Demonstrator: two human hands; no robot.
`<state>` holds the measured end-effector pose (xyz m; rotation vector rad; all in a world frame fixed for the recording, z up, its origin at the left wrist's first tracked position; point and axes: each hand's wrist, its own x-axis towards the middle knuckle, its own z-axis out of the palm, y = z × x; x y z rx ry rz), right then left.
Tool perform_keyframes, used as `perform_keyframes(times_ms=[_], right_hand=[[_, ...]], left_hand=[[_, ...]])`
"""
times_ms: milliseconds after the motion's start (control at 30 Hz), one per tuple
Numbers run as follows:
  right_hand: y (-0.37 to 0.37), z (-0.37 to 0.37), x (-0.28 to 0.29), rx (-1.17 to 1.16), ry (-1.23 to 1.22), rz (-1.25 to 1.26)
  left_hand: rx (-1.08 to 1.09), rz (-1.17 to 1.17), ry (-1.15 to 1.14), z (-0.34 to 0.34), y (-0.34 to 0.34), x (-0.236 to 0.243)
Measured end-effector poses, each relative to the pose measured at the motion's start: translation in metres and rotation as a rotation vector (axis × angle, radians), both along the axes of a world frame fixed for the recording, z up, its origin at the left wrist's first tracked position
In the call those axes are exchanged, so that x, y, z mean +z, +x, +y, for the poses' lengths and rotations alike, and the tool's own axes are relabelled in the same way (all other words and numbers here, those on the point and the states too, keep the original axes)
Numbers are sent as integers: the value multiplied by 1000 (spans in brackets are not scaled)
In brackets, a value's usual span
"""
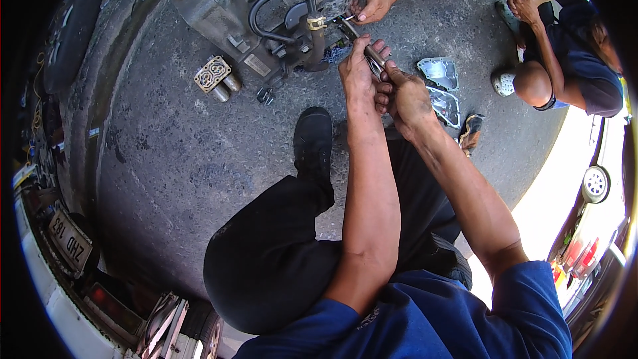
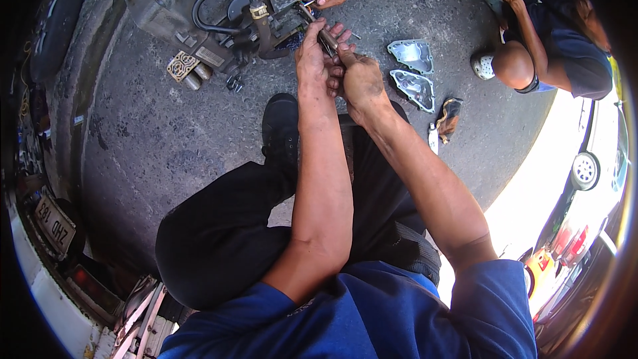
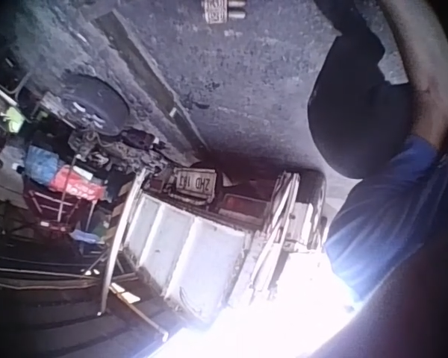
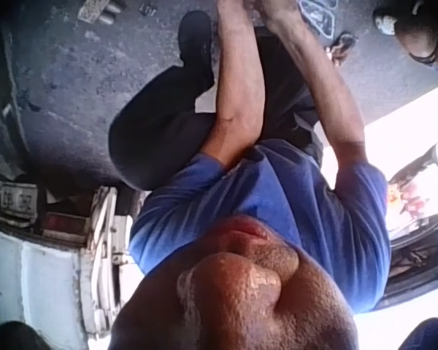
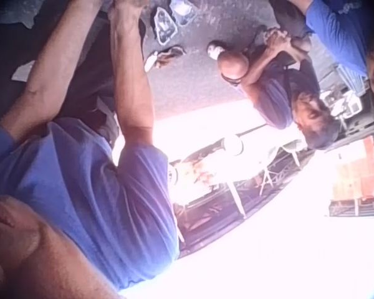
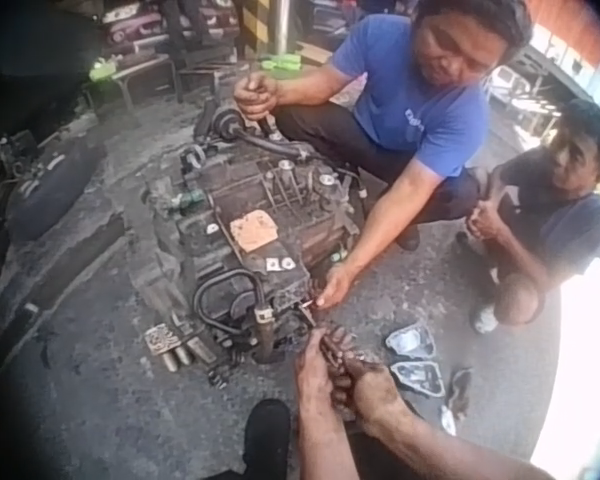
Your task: Disassembling or repairing components on an engine block using a hammer, pliers, and other tools.
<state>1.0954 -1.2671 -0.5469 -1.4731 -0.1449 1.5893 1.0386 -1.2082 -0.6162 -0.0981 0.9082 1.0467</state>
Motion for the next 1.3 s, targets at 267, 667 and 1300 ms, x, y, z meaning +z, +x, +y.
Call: perform_keyframes(times_ms=[267, 667, 1300], right_hand=[[27, 8, 0, 337, -45, -167], [15, 80, -16, 948, -163, -501], [4, 87, -27, 1317, -229, -1073]], left_hand=[[-45, -58, 64, 0, -4, 3], [-341, 186, 51, 6, -27, 3], [-155, 151, -46, 7, -17, 3]])
